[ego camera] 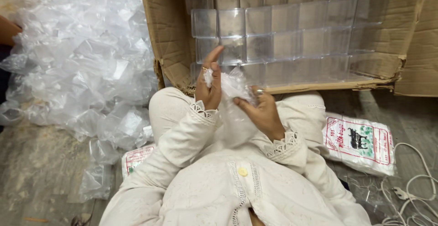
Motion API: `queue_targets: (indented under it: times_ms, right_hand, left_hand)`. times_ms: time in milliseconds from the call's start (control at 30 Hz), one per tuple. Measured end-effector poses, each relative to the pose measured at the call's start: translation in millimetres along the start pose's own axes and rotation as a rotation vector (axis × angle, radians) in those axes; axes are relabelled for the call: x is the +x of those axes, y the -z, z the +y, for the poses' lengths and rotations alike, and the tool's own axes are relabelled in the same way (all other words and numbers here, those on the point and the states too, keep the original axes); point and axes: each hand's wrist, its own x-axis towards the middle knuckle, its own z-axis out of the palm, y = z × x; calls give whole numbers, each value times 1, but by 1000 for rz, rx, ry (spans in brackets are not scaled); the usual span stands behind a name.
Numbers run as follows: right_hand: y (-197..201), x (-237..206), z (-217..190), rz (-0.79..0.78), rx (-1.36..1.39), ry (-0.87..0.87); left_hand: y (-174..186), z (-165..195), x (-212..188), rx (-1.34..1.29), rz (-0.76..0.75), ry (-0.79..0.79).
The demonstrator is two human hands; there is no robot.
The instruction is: The person sits on the floor in front of a large cardboard box of clear plastic containers and stuffs white foam pieces into small clear plastic bags by hand. They open each bag, insert a foam piece, and place the filled bag among the containers in the box, repeating the cycle.
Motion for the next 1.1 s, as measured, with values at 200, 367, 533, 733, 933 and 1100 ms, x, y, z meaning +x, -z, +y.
queue_targets:
  times_ms: [200,367,533,733,933,1100]
  right_hand:
    - [12,18,1,-31,261,175]
    - [32,38,-6,49,337,127]
    - [42,53,-4,150,465,107]
    - [36,58,0,94,323,100]
    - [19,72,25,104,439,135]
    - [-4,82,45,122,430,32]
  left_hand:
    - [-24,-41,12,160,75,329]
    - [-32,-43,14,92,-92,229]
    - [-23,-23,23,-123,-180,284]
    - [-3,-18,17,-22,-173,476]
    - [2,-42,12,-390,-143,528]
    - [9,-64,9,-217,-41,540]
